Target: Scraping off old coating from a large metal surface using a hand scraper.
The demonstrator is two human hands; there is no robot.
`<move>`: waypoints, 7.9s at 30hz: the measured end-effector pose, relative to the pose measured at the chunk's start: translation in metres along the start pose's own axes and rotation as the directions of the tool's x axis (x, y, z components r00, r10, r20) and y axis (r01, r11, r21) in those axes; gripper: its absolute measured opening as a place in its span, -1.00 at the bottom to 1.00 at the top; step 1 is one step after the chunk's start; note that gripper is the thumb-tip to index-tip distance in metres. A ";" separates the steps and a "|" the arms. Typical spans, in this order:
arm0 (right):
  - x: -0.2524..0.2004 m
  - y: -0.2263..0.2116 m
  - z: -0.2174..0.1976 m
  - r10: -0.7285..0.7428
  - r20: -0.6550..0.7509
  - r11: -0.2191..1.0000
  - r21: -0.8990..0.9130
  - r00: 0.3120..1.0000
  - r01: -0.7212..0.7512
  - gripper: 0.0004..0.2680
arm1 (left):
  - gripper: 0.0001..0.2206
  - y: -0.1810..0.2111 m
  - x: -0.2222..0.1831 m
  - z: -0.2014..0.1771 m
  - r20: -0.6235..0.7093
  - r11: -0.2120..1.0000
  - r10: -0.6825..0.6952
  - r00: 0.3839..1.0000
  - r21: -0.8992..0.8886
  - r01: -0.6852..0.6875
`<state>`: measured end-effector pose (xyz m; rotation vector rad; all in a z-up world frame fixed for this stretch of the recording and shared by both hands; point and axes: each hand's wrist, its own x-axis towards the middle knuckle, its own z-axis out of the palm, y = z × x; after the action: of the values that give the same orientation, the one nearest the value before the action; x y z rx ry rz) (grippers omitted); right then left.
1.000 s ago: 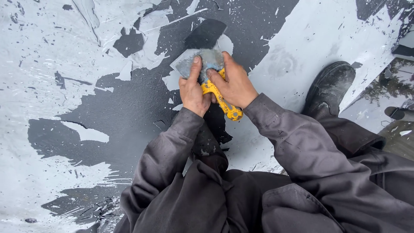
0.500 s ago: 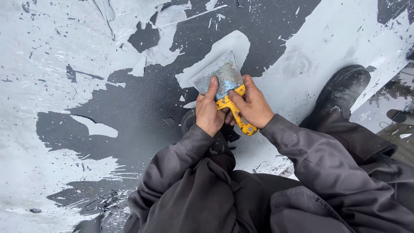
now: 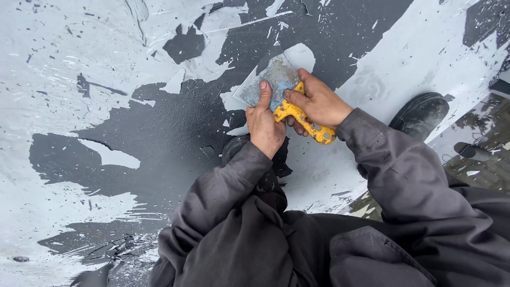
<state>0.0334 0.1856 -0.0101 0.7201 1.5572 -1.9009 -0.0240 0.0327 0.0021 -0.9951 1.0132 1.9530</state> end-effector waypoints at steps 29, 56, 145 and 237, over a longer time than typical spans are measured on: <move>0.003 -0.006 0.026 -0.123 -0.351 0.974 0.137 0.928 0.181 -0.75 | -0.70 0.001 -0.001 0.025 -0.204 0.988 0.040 0.978 0.154 -0.008; -0.025 0.013 0.077 -0.261 -0.754 0.824 0.151 0.603 0.545 -0.76 | -0.66 -0.011 0.015 -0.006 0.221 0.933 -0.189 0.957 0.343 0.105; 0.011 -0.032 0.025 -0.326 0.061 0.832 -0.456 0.944 0.317 -0.82 | -0.57 0.011 -0.022 -0.040 0.190 0.952 -0.174 0.966 -0.220 0.215; 0.058 -0.103 0.108 -0.597 -0.335 0.800 -0.181 0.729 0.572 -0.70 | -0.63 0.121 -0.002 -0.001 0.066 0.967 0.242 0.968 -0.091 -0.236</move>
<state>-0.0861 0.0899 0.0367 0.6326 2.3012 -2.2242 -0.1245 -0.0218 0.0422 -0.8672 1.0575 2.2291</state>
